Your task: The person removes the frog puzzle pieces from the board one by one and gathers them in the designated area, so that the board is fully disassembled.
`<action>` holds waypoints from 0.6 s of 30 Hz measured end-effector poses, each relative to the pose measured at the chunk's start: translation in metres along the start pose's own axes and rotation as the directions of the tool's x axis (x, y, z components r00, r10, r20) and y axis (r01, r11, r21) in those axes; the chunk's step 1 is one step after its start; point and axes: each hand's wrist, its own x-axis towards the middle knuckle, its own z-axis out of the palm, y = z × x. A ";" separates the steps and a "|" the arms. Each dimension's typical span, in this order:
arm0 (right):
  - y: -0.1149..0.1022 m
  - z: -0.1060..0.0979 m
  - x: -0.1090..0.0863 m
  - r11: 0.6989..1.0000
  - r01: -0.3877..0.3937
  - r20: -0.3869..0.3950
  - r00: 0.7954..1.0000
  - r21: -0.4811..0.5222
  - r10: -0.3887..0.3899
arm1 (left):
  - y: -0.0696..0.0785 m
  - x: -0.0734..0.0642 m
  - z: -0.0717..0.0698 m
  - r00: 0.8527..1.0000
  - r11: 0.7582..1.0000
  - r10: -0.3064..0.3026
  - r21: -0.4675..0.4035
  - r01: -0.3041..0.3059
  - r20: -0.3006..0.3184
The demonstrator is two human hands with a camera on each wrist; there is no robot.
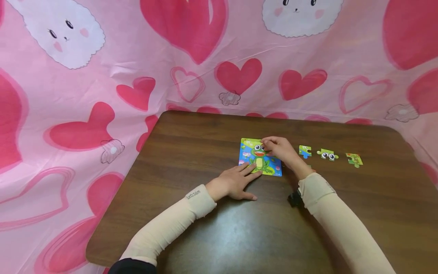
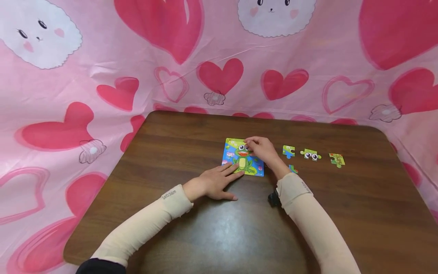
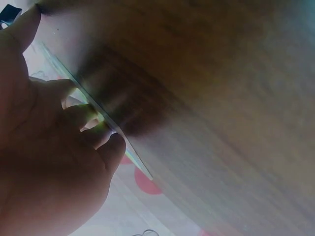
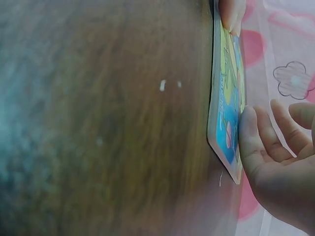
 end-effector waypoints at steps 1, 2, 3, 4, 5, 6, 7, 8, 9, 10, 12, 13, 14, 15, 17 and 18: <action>0.000 0.000 0.000 1.000 0.001 -0.001 1.000 -0.003 -0.001 | 0.001 0.000 0.000 1.000 1.000 0.000 0.002 0.000 0.001; 0.001 0.000 0.000 1.000 0.001 -0.005 1.000 -0.008 -0.001 | 0.001 0.000 0.000 1.000 1.000 0.000 0.004 0.000 0.001; 0.002 0.000 0.000 1.000 0.001 -0.008 1.000 -0.013 -0.001 | 0.002 0.000 0.000 1.000 1.000 -0.001 0.002 0.001 0.003; 0.002 0.000 0.000 1.000 0.000 -0.009 1.000 -0.016 0.000 | 0.002 0.000 0.000 1.000 1.000 -0.001 0.001 0.001 0.005; 0.003 0.001 0.000 1.000 -0.003 -0.014 1.000 -0.021 0.003 | 0.002 0.000 0.000 1.000 1.000 0.000 -0.001 0.000 0.005; 0.004 0.001 0.000 0.999 -0.005 -0.015 1.000 -0.033 0.004 | 0.002 0.000 0.000 1.000 1.000 0.001 -0.004 -0.001 0.006; 0.005 0.002 0.000 0.999 -0.005 -0.015 1.000 -0.043 0.005 | 0.002 0.000 0.000 1.000 1.000 0.001 -0.006 -0.001 0.007; 0.005 0.003 0.000 0.999 -0.009 -0.016 1.000 -0.048 0.008 | 0.002 0.000 0.000 1.000 1.000 0.001 -0.008 -0.001 0.008; 0.005 0.004 0.000 0.999 -0.012 -0.017 1.000 -0.051 0.011 | 0.002 0.000 0.000 1.000 1.000 0.001 -0.008 -0.001 0.009; 0.005 0.005 0.000 0.998 -0.015 -0.016 1.000 -0.055 0.014 | 0.002 0.000 0.000 1.000 1.000 0.000 -0.008 0.000 0.010; 0.005 0.006 0.000 0.998 -0.009 -0.009 1.000 -0.062 0.008 | 0.002 -0.001 0.000 1.000 1.000 -0.003 -0.006 0.003 0.011; 0.005 0.006 0.001 0.998 -0.007 -0.009 1.000 -0.060 0.006 | 0.002 -0.001 0.000 1.000 1.000 -0.005 -0.003 0.005 0.012; 0.004 0.006 0.001 0.998 -0.007 -0.010 1.000 -0.057 0.007 | 0.002 0.000 0.000 1.000 1.000 -0.006 -0.002 0.006 0.012; 0.004 0.006 0.001 0.998 -0.006 -0.010 1.000 -0.058 0.005 | 0.002 0.000 -0.001 1.000 1.000 -0.006 -0.001 0.006 0.013; 0.004 0.006 0.001 0.998 -0.002 -0.002 1.000 -0.066 0.002 | 0.002 0.000 -0.001 1.000 1.000 -0.005 -0.002 0.005 0.014; 0.003 0.006 0.001 0.998 -0.008 -0.003 1.000 -0.067 0.008 | 0.002 0.000 -0.001 1.000 1.000 -0.005 -0.002 0.005 0.015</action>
